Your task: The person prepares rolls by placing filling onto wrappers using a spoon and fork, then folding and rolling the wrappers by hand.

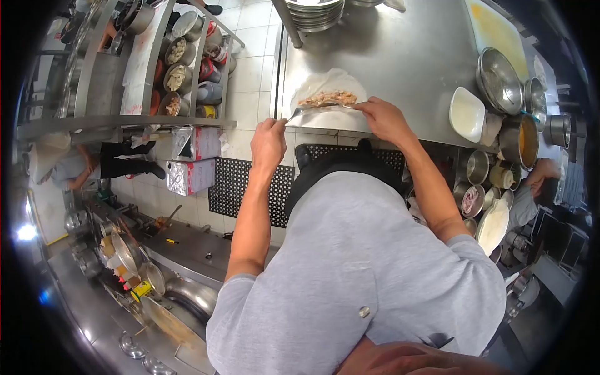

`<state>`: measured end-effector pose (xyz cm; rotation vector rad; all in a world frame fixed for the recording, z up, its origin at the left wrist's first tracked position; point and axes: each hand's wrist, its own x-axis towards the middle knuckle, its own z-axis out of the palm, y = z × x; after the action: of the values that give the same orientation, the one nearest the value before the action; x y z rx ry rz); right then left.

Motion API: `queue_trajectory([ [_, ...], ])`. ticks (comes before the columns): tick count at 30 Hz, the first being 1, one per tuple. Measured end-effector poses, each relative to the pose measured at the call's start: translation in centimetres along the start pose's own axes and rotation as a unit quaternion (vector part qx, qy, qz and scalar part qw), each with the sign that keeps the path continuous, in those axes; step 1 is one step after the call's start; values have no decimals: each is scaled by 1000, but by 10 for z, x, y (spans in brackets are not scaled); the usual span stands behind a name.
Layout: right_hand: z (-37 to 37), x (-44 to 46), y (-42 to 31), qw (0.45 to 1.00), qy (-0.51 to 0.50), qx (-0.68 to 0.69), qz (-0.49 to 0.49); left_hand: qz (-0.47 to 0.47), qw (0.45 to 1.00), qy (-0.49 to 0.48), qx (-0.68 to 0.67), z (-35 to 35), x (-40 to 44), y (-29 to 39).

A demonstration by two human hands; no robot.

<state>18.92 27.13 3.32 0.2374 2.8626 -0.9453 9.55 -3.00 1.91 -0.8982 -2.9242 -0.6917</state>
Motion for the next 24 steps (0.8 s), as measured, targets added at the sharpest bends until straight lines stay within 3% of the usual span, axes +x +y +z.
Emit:
queue_trajectory([
  [8,1,28,5,999,41,-28,-12,31,998,-47,-8,14,8,17],
  [11,-1,21,7,1000,8,-16,-12,14,998,-55,15,17,9,14],
  [24,1,16,-5,999,16,-36,-31,-8,999,-27,17,7,2,-1],
])
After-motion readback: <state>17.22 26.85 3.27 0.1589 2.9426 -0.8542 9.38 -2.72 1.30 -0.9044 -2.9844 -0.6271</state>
